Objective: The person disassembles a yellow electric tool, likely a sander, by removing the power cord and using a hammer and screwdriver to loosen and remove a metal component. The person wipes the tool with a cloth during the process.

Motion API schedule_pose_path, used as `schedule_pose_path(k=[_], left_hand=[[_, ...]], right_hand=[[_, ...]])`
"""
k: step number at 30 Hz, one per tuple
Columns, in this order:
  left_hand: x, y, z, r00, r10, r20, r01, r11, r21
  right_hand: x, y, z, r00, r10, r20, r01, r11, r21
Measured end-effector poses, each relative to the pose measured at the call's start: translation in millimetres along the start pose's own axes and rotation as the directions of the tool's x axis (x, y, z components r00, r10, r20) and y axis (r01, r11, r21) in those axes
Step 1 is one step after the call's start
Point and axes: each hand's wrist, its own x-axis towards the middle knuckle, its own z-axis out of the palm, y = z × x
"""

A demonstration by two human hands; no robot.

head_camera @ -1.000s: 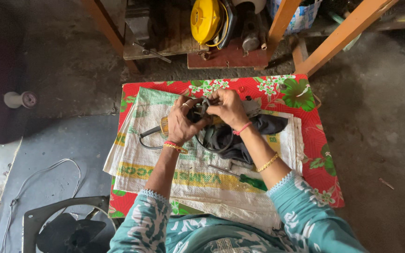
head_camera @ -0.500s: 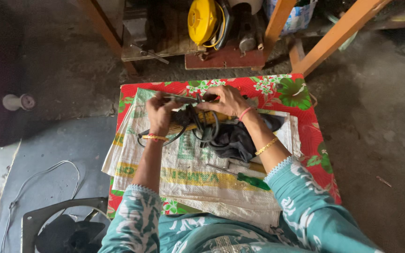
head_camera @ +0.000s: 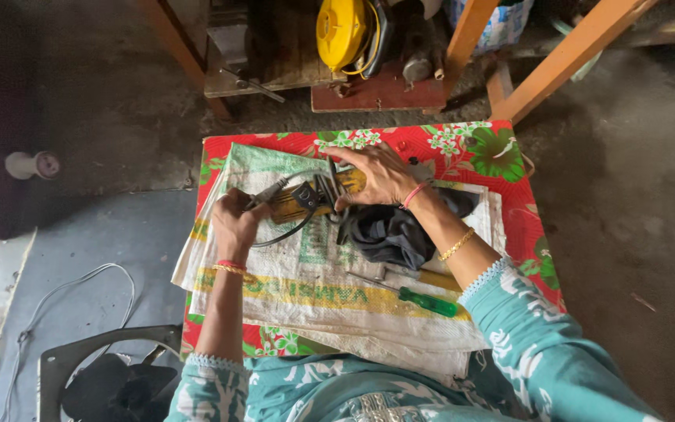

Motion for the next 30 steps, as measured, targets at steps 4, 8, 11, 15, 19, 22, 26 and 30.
schedule_pose_path(k=[4,8,11,15,19,22,26,30], left_hand=[[-4.5,-4.4,13.0,1.0,-0.009,0.007,0.009,1.0,-0.019],[-1.9,-15.7,19.1,0.989,0.132,0.068,-0.126,0.988,-0.09],[-1.0,-18.1,27.3,0.963,0.259,0.075,-0.261,0.965,0.022],[-0.6,-12.5,34.7,0.956,0.284,0.067,-0.289,0.888,0.358],[-0.3,-10.9,27.0,0.948,0.316,0.031,-0.317,0.936,0.151],[4.8,-14.9,21.3,0.998,0.0,0.063,-0.006,0.995,0.097],[17.4,-22.7,14.9,0.985,0.029,-0.173,-0.001,0.987,0.16],[30.2,-26.5,3.0,0.945,0.211,-0.248,-0.129,0.941,0.312]], right_hand=[[0.2,-5.2,2.2,0.994,0.093,0.061,-0.092,0.996,-0.012],[4.8,-5.1,4.4,0.995,0.092,0.035,-0.091,0.996,-0.02],[9.4,-3.4,6.5,0.993,0.099,0.071,-0.101,0.995,0.025],[17.2,-6.5,22.3,0.898,0.299,0.322,-0.303,0.952,-0.04],[19.5,-13.7,45.8,0.988,0.121,-0.092,-0.125,0.991,-0.037],[19.8,-14.8,51.9,0.955,0.279,-0.102,-0.287,0.956,-0.066],[16.1,-18.1,42.5,0.968,0.167,-0.186,-0.17,0.985,0.002],[14.3,-27.5,27.3,0.99,0.08,-0.112,-0.083,0.996,-0.016]])
